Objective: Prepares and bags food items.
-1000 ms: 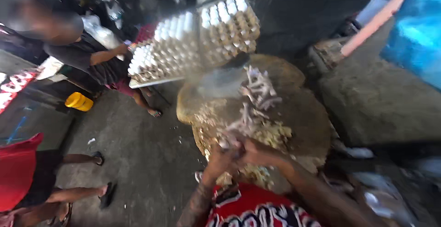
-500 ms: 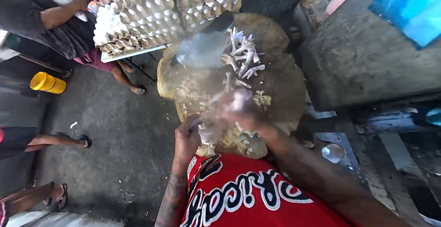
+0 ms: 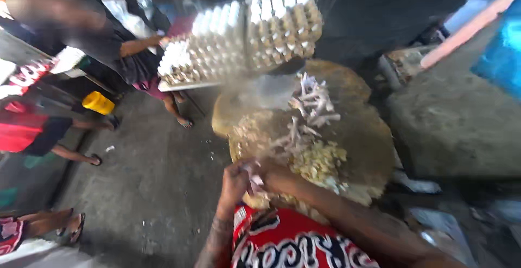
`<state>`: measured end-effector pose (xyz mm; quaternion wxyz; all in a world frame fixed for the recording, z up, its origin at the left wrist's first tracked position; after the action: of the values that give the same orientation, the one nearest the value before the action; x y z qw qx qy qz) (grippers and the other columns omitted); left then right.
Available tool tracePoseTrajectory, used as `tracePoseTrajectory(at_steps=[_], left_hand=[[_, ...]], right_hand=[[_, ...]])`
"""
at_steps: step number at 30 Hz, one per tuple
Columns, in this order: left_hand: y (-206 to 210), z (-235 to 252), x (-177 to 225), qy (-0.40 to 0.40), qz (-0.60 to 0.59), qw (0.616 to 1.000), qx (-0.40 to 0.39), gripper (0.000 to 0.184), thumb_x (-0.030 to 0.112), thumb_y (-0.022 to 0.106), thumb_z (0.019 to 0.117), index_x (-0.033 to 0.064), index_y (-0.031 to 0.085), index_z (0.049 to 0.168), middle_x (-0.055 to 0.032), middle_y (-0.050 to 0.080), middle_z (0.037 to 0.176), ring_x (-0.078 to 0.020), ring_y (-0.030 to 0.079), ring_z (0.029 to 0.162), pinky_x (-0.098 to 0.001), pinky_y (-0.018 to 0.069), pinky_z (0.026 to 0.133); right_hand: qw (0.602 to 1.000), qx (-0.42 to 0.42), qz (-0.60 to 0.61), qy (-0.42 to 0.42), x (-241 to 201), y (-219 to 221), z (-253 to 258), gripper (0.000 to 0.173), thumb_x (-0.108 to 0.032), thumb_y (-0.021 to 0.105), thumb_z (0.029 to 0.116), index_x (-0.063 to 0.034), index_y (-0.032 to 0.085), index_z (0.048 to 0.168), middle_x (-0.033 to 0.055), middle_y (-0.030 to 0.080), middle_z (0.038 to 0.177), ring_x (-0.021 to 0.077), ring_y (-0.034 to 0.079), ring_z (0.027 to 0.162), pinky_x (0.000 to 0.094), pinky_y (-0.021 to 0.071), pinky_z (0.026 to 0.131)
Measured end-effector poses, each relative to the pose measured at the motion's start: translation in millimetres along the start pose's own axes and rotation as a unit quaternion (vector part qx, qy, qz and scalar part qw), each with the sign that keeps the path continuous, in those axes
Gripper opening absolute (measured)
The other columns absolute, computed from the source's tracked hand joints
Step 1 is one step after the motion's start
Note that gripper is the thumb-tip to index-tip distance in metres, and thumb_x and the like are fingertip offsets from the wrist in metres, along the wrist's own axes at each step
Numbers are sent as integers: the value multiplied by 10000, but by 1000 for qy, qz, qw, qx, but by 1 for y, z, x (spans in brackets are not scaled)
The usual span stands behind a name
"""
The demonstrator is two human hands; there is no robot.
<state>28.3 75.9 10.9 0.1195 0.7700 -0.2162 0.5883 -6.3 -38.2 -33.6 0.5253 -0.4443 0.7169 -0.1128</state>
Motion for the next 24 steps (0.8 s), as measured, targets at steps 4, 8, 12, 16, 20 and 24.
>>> tracePoseTrajectory(at_steps=[4, 8, 12, 16, 20, 24], left_hand=[[-8, 6, -6, -50, -16, 998, 43, 407, -106, 405, 933, -54, 626, 1270, -93, 723, 967, -48, 506, 431, -235, 468, 384], [-12, 8, -10, -67, -36, 996, 38, 416, -125, 397, 925, -46, 640, 1253, -103, 738, 1051, -35, 477, 413, -213, 432, 367], [-4, 13, -3, -65, -25, 997, 15, 410, -135, 409, 904, -38, 636, 1231, -97, 731, 1029, -27, 482, 419, -202, 440, 380], [2, 16, -3, -62, -8, 998, -19, 427, -129, 425, 905, -24, 616, 1272, -100, 720, 1069, -25, 480, 426, -206, 447, 390], [3, 16, -3, -22, 55, 997, -44, 391, -102, 466, 906, -12, 621, 1254, -92, 699, 1070, -28, 500, 441, -216, 475, 417], [20, 16, -6, 102, 208, 966, -110, 323, -76, 530, 888, -5, 716, 1142, -183, 657, 1312, -157, 701, 1011, -329, 581, 850]], right_hand=[[998, -18, 38, 38, 7, -18, -7, 499, -302, 611, 1023, -26, 550, 1435, 266, 604, 1363, 422, 564, 1299, 605, 417, 1104], [997, -3, 4, 76, 16, -27, -11, 340, -100, 527, 1028, 26, 610, 1332, 270, 636, 1292, 419, 585, 1265, 576, 426, 1099], [981, 15, -70, 178, 16, -33, -4, 314, -72, 458, 1057, 52, 607, 1304, 288, 629, 1284, 453, 601, 1233, 590, 477, 1027], [972, -17, -121, 203, 27, -40, 2, 298, -130, 487, 1055, 75, 673, 1165, 290, 655, 1230, 463, 608, 1213, 616, 486, 986], [983, -45, -127, 123, 40, -44, -3, 317, -207, 528, 1054, 9, 692, 1218, 261, 681, 1204, 444, 619, 1204, 621, 462, 1018], [999, -4, -22, 24, 42, -51, -15, 314, -227, 592, 1042, 46, 717, 1135, 244, 721, 1051, 395, 683, 1053, 565, 492, 990]])
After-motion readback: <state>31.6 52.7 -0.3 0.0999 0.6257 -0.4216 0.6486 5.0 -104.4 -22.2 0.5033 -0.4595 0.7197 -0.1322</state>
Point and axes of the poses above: each hand's wrist, its own z-axis towards the middle knuckle, its own y-axis out of the palm, x = y × z, the point moved 6 cm from there along z, towards the middle knuckle
